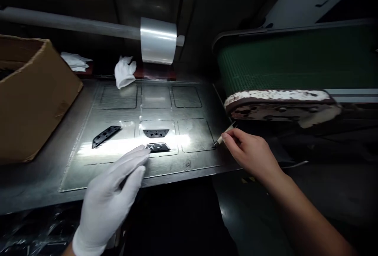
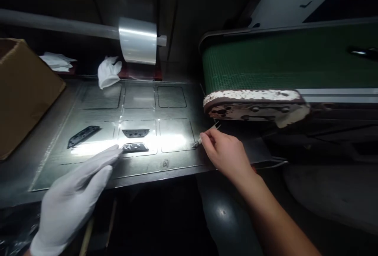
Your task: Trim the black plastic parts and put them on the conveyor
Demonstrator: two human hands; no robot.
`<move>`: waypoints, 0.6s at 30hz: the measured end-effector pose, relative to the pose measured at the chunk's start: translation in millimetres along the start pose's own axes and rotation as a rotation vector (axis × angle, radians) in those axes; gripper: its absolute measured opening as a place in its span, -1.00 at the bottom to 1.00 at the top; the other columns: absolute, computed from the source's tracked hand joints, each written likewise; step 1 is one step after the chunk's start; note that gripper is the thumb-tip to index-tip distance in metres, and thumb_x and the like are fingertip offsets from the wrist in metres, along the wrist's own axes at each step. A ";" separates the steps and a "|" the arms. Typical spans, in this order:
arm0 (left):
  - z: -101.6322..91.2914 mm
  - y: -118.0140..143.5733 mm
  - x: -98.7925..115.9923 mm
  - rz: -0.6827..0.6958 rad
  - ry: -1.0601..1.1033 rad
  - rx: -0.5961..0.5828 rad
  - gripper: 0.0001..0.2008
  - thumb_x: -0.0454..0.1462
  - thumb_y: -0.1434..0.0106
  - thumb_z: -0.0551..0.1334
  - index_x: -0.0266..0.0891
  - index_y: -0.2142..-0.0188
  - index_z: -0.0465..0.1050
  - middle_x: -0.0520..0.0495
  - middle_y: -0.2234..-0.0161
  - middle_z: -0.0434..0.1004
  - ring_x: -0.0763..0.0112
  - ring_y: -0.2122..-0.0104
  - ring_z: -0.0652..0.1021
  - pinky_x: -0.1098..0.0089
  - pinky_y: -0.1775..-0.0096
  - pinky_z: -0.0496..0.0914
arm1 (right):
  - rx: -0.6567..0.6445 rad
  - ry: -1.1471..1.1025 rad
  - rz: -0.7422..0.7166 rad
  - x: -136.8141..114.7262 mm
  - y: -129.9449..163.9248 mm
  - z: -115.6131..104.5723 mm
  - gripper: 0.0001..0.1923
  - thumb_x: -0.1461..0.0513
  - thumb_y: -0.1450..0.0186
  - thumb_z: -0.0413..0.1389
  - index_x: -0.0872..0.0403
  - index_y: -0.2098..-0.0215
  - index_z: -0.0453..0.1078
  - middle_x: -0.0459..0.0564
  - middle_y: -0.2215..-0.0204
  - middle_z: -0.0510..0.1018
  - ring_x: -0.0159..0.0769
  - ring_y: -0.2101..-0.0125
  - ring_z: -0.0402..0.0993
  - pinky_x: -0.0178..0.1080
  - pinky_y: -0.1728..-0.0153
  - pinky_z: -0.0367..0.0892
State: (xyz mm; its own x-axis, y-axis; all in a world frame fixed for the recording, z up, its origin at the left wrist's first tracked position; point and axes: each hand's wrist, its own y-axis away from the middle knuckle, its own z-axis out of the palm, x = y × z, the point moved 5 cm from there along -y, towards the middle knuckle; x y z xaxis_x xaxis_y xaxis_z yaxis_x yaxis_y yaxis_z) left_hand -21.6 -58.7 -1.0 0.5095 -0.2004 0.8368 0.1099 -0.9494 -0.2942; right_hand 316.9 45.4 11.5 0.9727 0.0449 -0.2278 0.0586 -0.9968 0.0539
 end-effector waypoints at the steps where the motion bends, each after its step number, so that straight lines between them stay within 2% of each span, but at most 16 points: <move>1: -1.3 -1.1 0.0 -0.021 0.008 0.013 -0.70 -0.19 -0.40 0.34 0.19 -0.09 0.60 0.23 -0.09 0.67 0.32 -0.10 0.65 0.30 -0.23 0.52 | -0.025 0.061 0.110 14.1 1.8 2.0 -0.58 -0.07 -0.50 -0.05 -0.02 0.23 0.51 0.02 0.41 0.66 -0.07 0.37 0.60 -0.17 0.38 0.27; 2: -2.3 -2.2 0.5 -0.033 0.009 0.026 -0.72 -0.17 -0.40 0.34 0.20 -0.08 0.61 0.24 -0.06 0.69 0.33 -0.08 0.65 0.32 -0.22 0.53 | -0.050 0.116 0.193 24.2 1.8 4.4 -0.52 -0.12 -0.50 -0.08 -0.01 0.27 0.50 0.05 0.43 0.65 -0.02 0.37 0.59 -0.16 0.40 0.23; 4: -3.0 -4.0 1.8 -0.051 0.007 0.037 -0.73 -0.15 -0.39 0.35 0.21 -0.06 0.62 0.25 -0.04 0.70 0.35 -0.07 0.66 0.37 -0.22 0.51 | -0.077 0.180 0.269 33.4 -3.5 9.4 -0.43 -0.20 -0.48 -0.12 0.00 0.31 0.48 0.13 0.43 0.64 0.06 0.36 0.59 -0.15 0.43 0.17; 8: -3.8 -1.2 1.6 -0.098 0.037 0.049 -0.74 -0.14 -0.38 0.37 0.20 -0.04 0.63 0.23 -0.03 0.70 0.35 -0.06 0.66 0.37 -0.22 0.51 | -0.060 0.151 0.244 28.3 -19.1 14.5 -0.50 -0.16 -0.45 -0.05 0.00 0.31 0.48 0.11 0.40 0.64 0.04 0.36 0.58 -0.17 0.44 0.15; 11: -5.1 4.3 -0.1 -0.118 0.038 0.070 -0.75 -0.15 -0.38 0.36 0.16 -0.04 0.64 0.20 -0.03 0.71 0.32 -0.07 0.66 0.33 -0.24 0.51 | -0.069 0.104 0.154 15.7 -22.7 14.2 -0.64 -0.06 -0.43 0.06 0.00 0.25 0.52 0.02 0.39 0.65 -0.08 0.37 0.57 -0.20 0.44 0.19; 14: -6.0 7.8 -1.4 -0.124 0.042 0.095 -0.76 -0.16 -0.40 0.35 0.15 -0.04 0.64 0.19 -0.04 0.70 0.30 -0.09 0.65 0.30 -0.25 0.50 | -0.071 0.067 -0.020 -4.5 -20.0 12.1 -0.75 0.07 -0.46 0.10 -0.06 0.05 0.57 -0.04 0.22 0.65 -0.18 0.24 0.59 -0.24 0.34 0.25; 16: -5.9 8.1 -1.9 -0.122 0.047 0.097 -0.76 -0.16 -0.40 0.35 0.17 -0.04 0.64 0.20 -0.03 0.70 0.31 -0.09 0.65 0.30 -0.24 0.51 | -0.037 0.070 -0.097 -17.0 -16.9 10.5 -0.69 0.16 -0.50 0.04 -0.13 -0.10 0.55 -0.03 0.07 0.61 -0.17 0.13 0.57 -0.23 0.27 0.26; 18: -5.8 7.4 -2.3 -0.118 0.044 0.094 -0.75 -0.16 -0.39 0.35 0.18 -0.04 0.64 0.21 -0.04 0.70 0.31 -0.09 0.65 0.31 -0.24 0.51 | 0.017 0.085 -0.109 -25.9 -14.4 10.1 -0.62 0.20 -0.53 -0.03 -0.15 -0.21 0.49 0.03 -0.02 0.56 -0.13 0.10 0.55 -0.21 0.27 0.25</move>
State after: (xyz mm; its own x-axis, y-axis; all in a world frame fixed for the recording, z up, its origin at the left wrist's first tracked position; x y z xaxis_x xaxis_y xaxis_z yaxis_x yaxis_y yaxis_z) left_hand -26.9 -66.7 -2.5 0.4503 -0.1011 0.8871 0.2475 -0.9405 -0.2328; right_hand 288.5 57.9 6.9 0.9763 0.1579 -0.1481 0.1622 -0.9866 0.0169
